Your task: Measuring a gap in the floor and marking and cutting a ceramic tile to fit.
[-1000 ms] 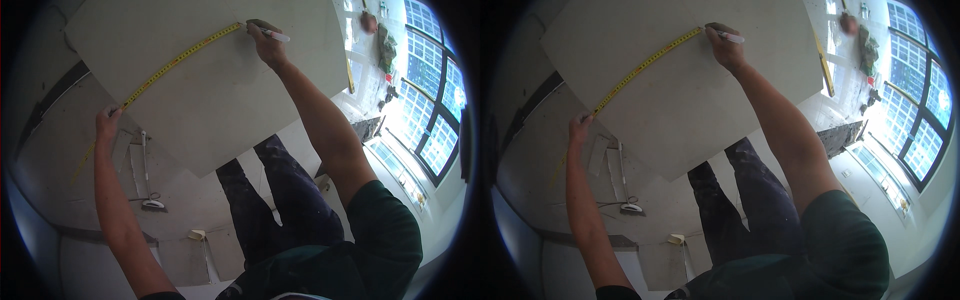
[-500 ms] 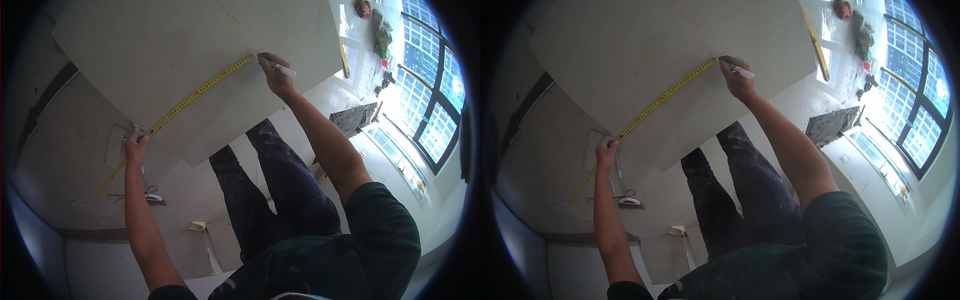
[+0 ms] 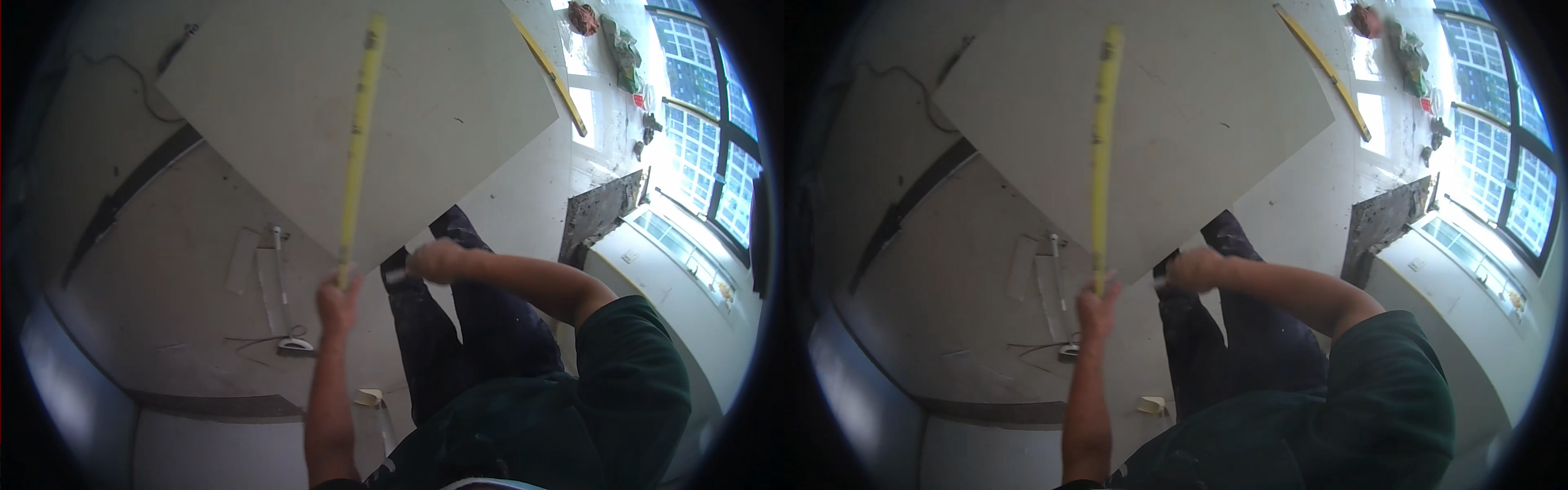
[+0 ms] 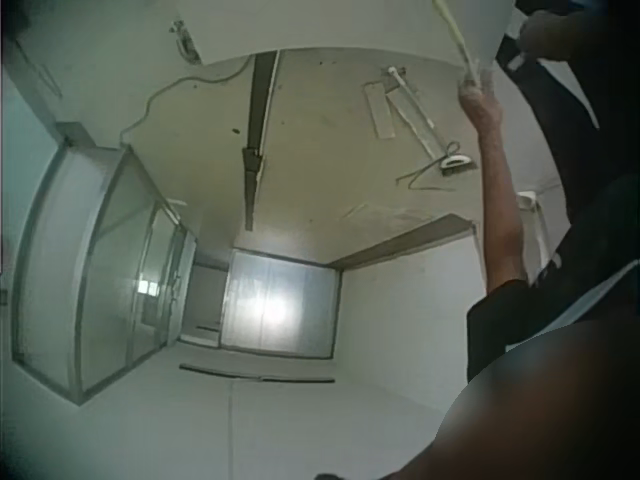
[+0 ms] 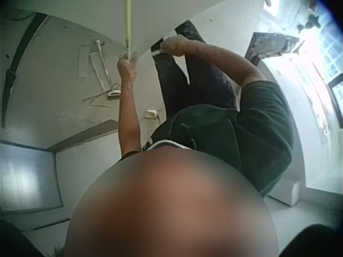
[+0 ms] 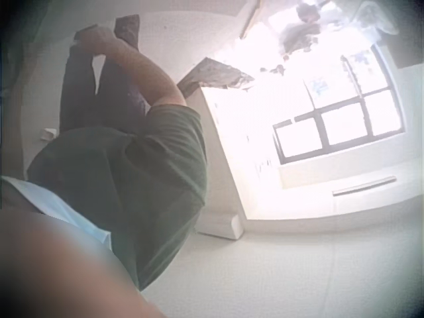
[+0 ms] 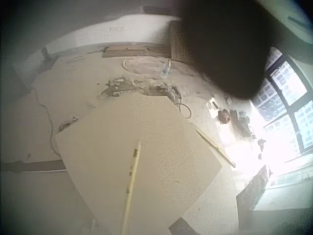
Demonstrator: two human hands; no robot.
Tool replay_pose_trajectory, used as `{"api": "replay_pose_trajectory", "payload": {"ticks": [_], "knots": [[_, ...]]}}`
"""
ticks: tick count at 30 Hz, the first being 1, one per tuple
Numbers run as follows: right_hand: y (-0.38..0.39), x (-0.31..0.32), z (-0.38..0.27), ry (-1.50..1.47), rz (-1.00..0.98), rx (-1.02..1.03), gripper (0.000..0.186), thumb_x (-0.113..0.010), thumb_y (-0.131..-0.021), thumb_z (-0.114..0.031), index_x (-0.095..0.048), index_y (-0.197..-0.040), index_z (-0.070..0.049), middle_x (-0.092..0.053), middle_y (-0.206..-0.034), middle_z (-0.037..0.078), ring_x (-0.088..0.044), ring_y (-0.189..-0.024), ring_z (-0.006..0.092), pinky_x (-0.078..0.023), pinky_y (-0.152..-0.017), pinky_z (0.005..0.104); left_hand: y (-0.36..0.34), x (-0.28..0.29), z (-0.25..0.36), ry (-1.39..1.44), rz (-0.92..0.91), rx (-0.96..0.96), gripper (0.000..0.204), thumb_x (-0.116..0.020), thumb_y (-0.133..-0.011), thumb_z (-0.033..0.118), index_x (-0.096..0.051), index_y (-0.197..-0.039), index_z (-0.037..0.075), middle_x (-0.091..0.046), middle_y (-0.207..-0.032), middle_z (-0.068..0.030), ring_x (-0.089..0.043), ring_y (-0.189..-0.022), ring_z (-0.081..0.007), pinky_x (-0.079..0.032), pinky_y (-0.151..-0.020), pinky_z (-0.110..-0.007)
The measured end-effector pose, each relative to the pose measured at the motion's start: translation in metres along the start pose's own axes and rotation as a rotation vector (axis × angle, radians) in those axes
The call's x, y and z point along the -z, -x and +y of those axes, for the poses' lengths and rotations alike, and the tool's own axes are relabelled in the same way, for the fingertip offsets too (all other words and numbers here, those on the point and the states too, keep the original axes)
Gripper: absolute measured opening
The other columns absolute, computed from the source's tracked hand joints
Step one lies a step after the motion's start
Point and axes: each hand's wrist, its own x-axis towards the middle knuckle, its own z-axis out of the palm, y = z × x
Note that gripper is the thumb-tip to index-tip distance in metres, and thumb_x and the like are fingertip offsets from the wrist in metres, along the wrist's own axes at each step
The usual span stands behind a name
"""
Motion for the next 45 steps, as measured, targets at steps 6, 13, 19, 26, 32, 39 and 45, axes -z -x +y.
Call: {"api": "replay_pose_trajectory", "payload": {"ticks": [6, 13, 19, 26, 32, 39, 45], "knots": [[0.046, -0.032, -0.074, -0.174, 0.266, 0.260, 0.029, -0.056, -0.089, -0.035, -0.067, -0.087, -0.008, -0.068, -0.083, 0.017, -0.066, -0.081, 0.0375, -0.052, -0.071, 0.0481, 0.085, 0.026, 0.051, -0.050, -0.511, 0.210, 0.042, -0.056, -0.094, 0.042, -0.069, -0.102, 0.003, -0.065, -0.070, -0.0096, -0.060, -0.057, -0.0215, -0.047, -0.059, -0.038], [0.109, -0.034, -0.120, -0.127, 0.320, 0.451, 0.026, -0.056, -0.089, -0.030, -0.067, -0.086, -0.006, -0.066, -0.079, 0.018, -0.064, -0.080, 0.0381, -0.050, -0.071, 0.0481, 0.138, 0.063, 0.073, -0.010, -0.668, 0.078, 0.038, -0.056, -0.095, 0.038, -0.070, -0.105, 0.004, -0.061, -0.066, -0.0067, -0.054, -0.054, -0.0157, -0.044, -0.056, -0.033], [0.139, -0.049, -0.140, -0.367, 0.460, 0.354, 0.029, -0.059, -0.088, -0.032, -0.067, -0.087, -0.004, -0.065, -0.078, 0.019, -0.064, -0.078, 0.0391, -0.050, -0.069, 0.0478, 0.145, 0.076, 0.092, -0.274, -0.510, -0.077, 0.031, -0.062, -0.094, 0.031, -0.072, -0.104, 0.004, -0.054, -0.065, 0.0043, -0.047, -0.060, -0.0055, -0.038, -0.055, -0.025], [0.180, -0.085, -0.165, -0.247, 0.660, 0.263, 0.027, -0.058, -0.089, -0.033, -0.067, -0.087, -0.008, -0.065, -0.077, 0.018, -0.064, -0.074, 0.0389, -0.050, -0.066, 0.0488, 0.179, 0.082, 0.127, -0.079, -0.567, 0.000, 0.031, -0.063, -0.093, 0.034, -0.070, -0.089, 0.004, -0.049, -0.060, 0.0033, -0.045, -0.057, -0.0080, -0.038, -0.053, -0.030], [0.241, -0.140, -0.174, -0.162, 0.689, 0.363, 0.025, -0.058, -0.088, -0.031, -0.064, -0.084, -0.007, -0.064, -0.075, 0.018, -0.064, -0.073, 0.0387, -0.050, -0.066, 0.0487, 0.246, 0.069, 0.131, -0.168, -0.709, -0.161, 0.034, -0.059, -0.095, 0.036, -0.070, -0.091, 0.003, -0.050, -0.059, -0.0020, -0.047, -0.057, -0.0123, -0.039, -0.055, -0.032], [0.258, -0.229, -0.210, -0.175, 0.802, 0.381, 0.025, -0.057, -0.089, -0.029, -0.064, -0.083, -0.006, -0.063, -0.073, 0.018, -0.063, -0.071, 0.0379, -0.048, -0.063, 0.0483, 0.343, 0.062, 0.112, -0.330, -0.528, -0.352, 0.031, -0.058, -0.095, 0.032, -0.072, -0.093, 0.004, -0.049, -0.062, 0.0047, -0.046, -0.058, -0.0082, -0.037, -0.054, -0.029], [0.249, -0.284, -0.236, -0.397, 1.073, 0.318, 0.031, -0.057, -0.092, -0.035, -0.066, -0.088, -0.005, -0.066, -0.075, 0.016, -0.064, -0.070, 0.0330, -0.049, -0.064, 0.0431, 0.384, 0.085, 0.083, -0.042, -0.304, -0.206, 0.030, -0.064, -0.092, 0.032, -0.071, -0.085, 0.004, -0.051, -0.061, 0.0054, -0.044, -0.056, -0.0066, -0.037, -0.051, -0.028]]}}
